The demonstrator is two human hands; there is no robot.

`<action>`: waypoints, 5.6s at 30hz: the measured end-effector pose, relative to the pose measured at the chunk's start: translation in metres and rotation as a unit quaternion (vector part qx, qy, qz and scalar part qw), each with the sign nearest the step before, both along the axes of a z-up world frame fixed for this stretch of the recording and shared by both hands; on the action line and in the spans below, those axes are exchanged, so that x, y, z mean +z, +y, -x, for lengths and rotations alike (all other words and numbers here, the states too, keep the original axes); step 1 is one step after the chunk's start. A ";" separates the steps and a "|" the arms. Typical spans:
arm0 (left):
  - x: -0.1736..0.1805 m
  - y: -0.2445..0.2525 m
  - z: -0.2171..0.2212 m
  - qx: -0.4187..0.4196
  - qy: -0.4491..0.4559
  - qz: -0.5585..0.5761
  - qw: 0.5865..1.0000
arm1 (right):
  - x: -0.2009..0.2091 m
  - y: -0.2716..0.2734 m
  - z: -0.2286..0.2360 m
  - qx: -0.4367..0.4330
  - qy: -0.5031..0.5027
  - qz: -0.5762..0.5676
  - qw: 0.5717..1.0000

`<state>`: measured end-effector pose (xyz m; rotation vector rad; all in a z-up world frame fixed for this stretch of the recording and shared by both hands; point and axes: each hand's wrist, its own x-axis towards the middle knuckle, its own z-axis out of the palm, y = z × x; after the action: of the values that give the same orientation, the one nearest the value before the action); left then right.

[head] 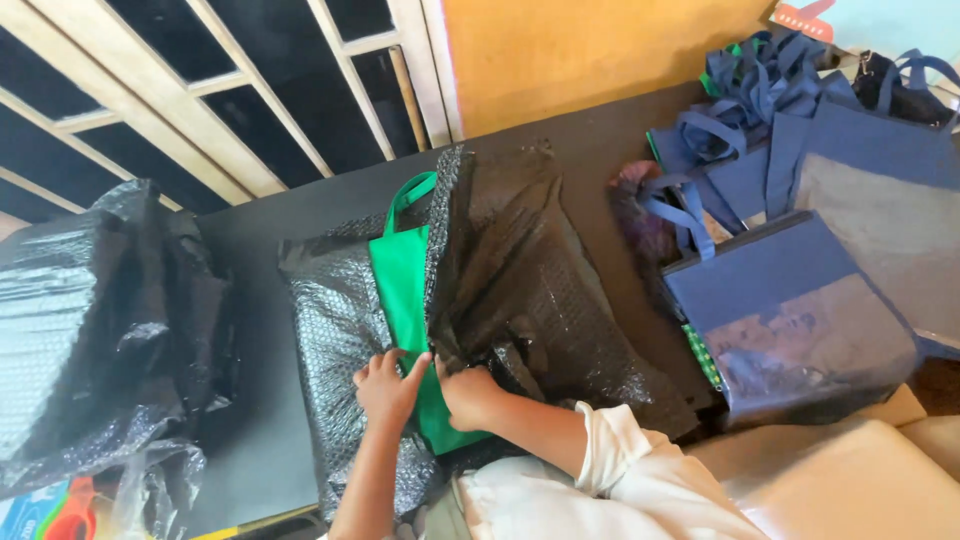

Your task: Wrapping a green tote bag in black bubble wrap and securing it with tape for shipping.

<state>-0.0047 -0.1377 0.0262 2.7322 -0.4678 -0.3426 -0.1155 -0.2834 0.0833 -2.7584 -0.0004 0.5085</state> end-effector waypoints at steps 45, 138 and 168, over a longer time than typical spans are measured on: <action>0.015 0.038 -0.036 0.006 0.257 0.192 0.947 | -0.064 0.037 -0.078 -0.053 -0.039 -0.244 0.968; -0.075 0.118 -0.036 -0.063 -0.143 0.328 0.932 | -0.052 0.009 -0.273 -0.412 -0.095 -0.369 0.828; -0.073 0.109 -0.028 -0.050 -0.169 0.194 0.965 | -0.042 -0.360 -0.200 -0.483 -0.224 -0.032 0.846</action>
<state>0.0230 -0.0286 -0.0467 2.3868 -0.6832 0.1817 0.0850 -0.6435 0.0417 -2.3165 1.1513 -0.3984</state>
